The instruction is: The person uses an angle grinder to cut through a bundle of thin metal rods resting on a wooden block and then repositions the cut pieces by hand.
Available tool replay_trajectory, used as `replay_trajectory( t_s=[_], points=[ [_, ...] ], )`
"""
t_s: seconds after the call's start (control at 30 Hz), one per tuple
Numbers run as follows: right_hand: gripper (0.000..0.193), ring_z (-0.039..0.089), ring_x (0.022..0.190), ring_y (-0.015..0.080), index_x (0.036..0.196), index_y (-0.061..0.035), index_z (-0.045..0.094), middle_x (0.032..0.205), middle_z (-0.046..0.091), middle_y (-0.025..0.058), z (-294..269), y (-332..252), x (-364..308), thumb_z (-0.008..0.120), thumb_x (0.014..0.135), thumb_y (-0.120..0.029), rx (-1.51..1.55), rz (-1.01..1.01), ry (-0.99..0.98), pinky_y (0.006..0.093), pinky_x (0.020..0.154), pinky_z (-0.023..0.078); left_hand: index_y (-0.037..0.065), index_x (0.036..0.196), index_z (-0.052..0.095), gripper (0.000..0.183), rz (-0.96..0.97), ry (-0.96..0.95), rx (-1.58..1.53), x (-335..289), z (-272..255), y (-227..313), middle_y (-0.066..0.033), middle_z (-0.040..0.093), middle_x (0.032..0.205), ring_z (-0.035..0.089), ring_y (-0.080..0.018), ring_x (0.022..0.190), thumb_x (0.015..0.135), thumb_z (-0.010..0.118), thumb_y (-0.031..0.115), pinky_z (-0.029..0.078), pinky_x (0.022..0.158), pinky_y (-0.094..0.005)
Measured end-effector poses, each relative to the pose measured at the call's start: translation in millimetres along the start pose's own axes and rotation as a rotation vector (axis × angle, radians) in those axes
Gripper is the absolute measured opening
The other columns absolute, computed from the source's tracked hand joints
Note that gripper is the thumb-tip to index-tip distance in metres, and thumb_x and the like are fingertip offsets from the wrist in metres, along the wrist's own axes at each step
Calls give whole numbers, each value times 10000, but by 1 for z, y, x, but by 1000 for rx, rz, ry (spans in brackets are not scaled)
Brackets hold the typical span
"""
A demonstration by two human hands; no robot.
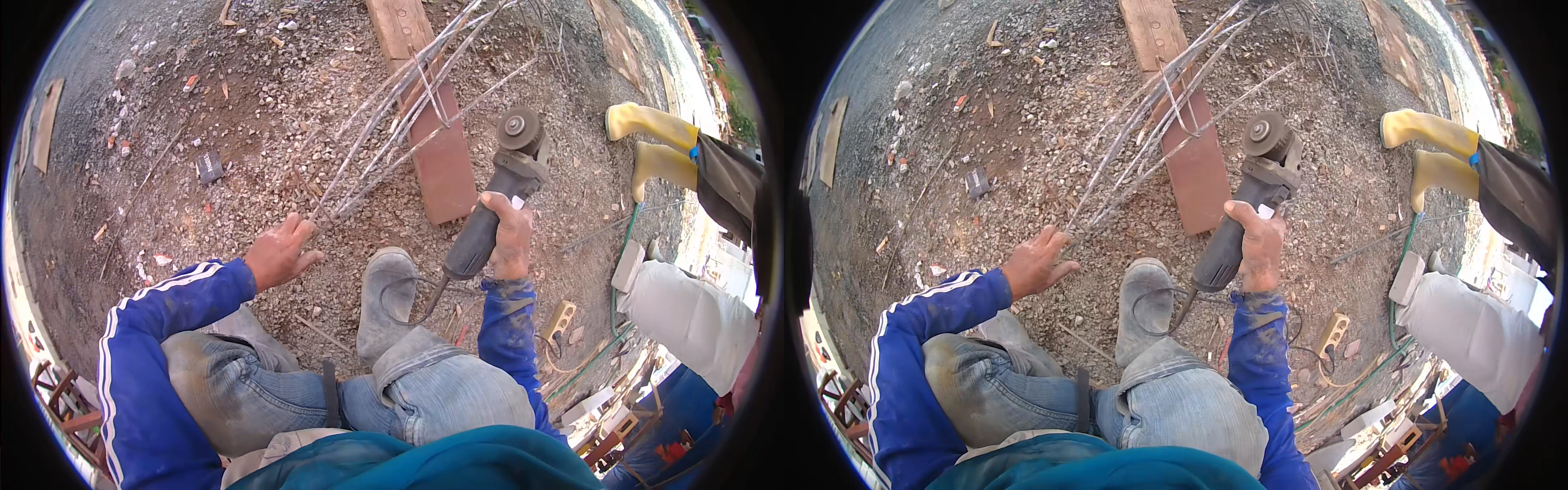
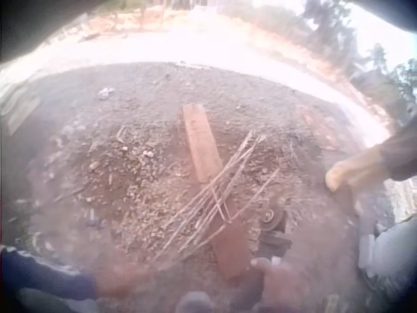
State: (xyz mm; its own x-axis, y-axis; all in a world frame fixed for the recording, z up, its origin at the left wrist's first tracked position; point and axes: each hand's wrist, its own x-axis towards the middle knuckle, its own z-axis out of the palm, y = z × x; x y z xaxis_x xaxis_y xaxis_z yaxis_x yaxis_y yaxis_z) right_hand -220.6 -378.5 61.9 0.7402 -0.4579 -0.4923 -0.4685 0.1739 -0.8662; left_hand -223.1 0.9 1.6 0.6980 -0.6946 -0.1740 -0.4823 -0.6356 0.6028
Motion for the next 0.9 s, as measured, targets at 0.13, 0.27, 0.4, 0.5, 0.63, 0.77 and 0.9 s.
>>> replay_trajectory(
  t_s=[0.13, 0.27, 0.4, 0.5, 0.63, 0.77, 0.9],
  points=[
    [226, 604, 541, 141, 844, -5, 663, 723, 652, 55, 19, 15, 9, 776, 755, -179, -99, 29, -56, 300, 511, 513, 94, 1127, 520, 262, -79, -190, 133, -11, 23, -18, -157, 533, 943, 674, -375, 811, 917, 639, 195, 550, 643, -467],
    [216, 585, 535, 129, 839, -24, 661, 714, 635, 25, 27, 19, 8, 784, 745, -174, -159, 41, -68, 298, 498, 499, 109, 1185, 515, 270, -142, -169, 40, -16, 31, -30, -176, 575, 970, 668, -397, 759, 930, 593, 149, 546, 648, -490],
    [222, 578, 527, 129, 849, -32, 652, 701, 622, 18, 30, 22, 9, 791, 731, -160, -175, 60, -19, 299, 497, 501, 93, 1212, 519, 282, -137, -34, -80, -19, 35, -21, -202, 627, 999, 672, -395, 799, 949, 579, 174, 546, 680, -499],
    [245, 577, 521, 133, 873, -30, 648, 703, 621, 21, 35, 35, 12, 796, 721, -154, -183, 31, 26, 304, 497, 506, 77, 1223, 520, 290, -156, -80, -107, -17, 48, -31, -213, 651, 1006, 674, -395, 840, 958, 572, 181, 548, 713, -498],
    [333, 591, 595, 140, 909, -12, 638, 780, 640, 25, 30, 31, 12, 823, 676, -163, -179, 103, -27, 312, 550, 505, 49, 1239, 528, 298, -105, -72, -168, -17, 58, -37, -211, 663, 1026, 668, -409, 872, 965, 557, 165, 548, 742, -497],
    [322, 595, 591, 149, 906, -8, 644, 783, 647, 31, 42, 25, 7, 817, 679, -155, -180, 100, -9, 315, 559, 514, 26, 1257, 549, 312, -22, -29, -243, -17, 59, -41, -218, 669, 1013, 660, -428, 864, 971, 549, 150, 535, 780, -506],
    [356, 608, 612, 153, 949, -5, 639, 801, 651, 37, 38, 31, 9, 817, 682, -158, -222, 32, 37, 316, 567, 524, 34, 1266, 553, 307, -73, -146, -326, -9, 43, -29, -247, 655, 861, 651, -439, 826, 995, 539, 179, 511, 755, -537]
  ],
)
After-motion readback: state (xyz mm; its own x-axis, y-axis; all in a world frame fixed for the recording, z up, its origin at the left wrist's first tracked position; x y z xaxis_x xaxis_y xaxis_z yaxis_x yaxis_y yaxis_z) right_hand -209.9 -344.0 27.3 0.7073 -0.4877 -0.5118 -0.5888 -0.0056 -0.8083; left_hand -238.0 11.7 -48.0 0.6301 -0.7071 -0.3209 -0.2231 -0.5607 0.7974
